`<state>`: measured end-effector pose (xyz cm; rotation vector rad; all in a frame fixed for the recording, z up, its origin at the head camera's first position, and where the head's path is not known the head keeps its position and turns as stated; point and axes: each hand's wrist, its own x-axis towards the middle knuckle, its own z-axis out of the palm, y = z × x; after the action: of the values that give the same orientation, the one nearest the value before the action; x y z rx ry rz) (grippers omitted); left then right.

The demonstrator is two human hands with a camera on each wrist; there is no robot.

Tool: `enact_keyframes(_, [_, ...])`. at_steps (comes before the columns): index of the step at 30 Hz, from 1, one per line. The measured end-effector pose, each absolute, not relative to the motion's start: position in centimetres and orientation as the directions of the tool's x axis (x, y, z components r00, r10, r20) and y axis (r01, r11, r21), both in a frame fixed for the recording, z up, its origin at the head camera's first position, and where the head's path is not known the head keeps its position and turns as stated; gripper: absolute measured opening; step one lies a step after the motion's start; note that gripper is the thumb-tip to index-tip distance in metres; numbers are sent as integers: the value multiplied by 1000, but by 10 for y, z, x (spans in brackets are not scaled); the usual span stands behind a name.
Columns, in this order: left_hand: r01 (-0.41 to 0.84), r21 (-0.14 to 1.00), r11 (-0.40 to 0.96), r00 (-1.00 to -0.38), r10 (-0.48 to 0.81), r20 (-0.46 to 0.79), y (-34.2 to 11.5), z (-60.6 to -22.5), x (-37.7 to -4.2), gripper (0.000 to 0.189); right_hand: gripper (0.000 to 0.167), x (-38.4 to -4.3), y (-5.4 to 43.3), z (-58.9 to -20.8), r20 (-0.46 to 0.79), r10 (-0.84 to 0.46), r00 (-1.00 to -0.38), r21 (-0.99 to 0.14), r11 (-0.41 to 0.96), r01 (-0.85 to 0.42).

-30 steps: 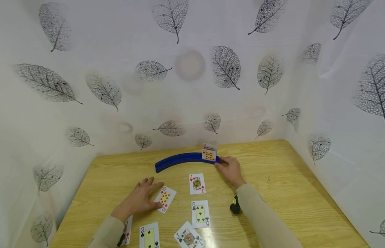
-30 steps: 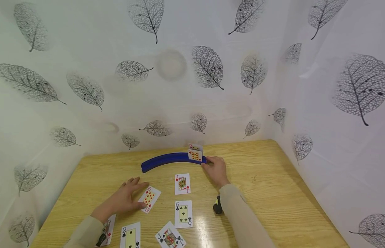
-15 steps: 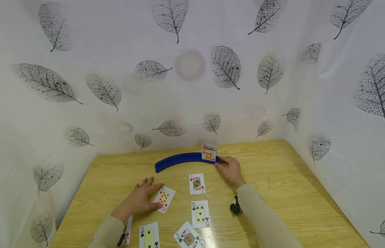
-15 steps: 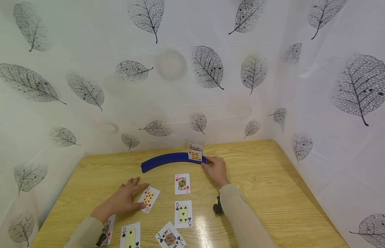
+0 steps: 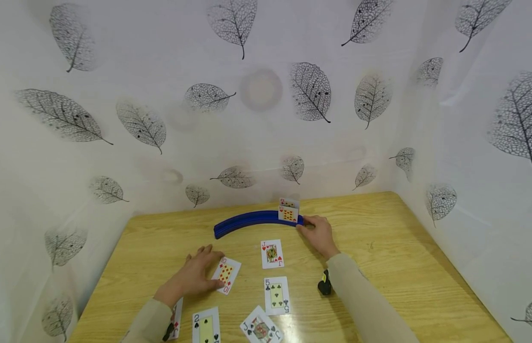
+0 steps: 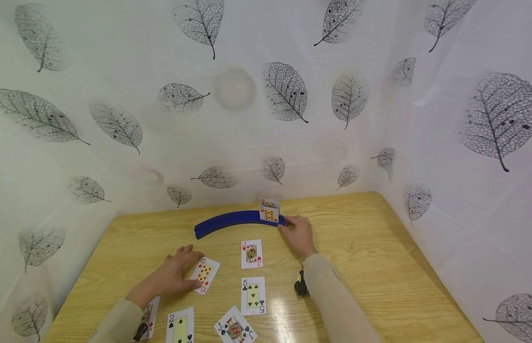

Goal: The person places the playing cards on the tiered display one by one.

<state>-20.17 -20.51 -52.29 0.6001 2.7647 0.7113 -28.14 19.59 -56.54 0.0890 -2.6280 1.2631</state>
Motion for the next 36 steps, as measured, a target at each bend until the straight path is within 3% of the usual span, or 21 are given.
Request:
enact_keyframes(9, [294,554,779,-921,386,-54,-201,-524,-204,75,42,-283,196,-568,222,46,-974,-764,629,-144])
enact_keyframes(15, [272,596,755,-929,367,-42,-201,-522,-205,42,42,-282,195,-566,227,53,-972,-765,628,-144])
enact_keyframes(21, [231,652,723,-933,355,-64,-203,-519,-206,27,42,-282,195,-564,211,53,-976,-770,623,-133])
enact_keyframes(30, [261,627,734,-940,342,-10,-203,-520,-211,23,42,-281,196,-563,206,46,-977,-773,621,-133])
enact_keyframes(36, [294,680,672,-934,353,55,-200,-521,-213,16,41,-280,196,-562,212,41,-976,-780,610,-143])
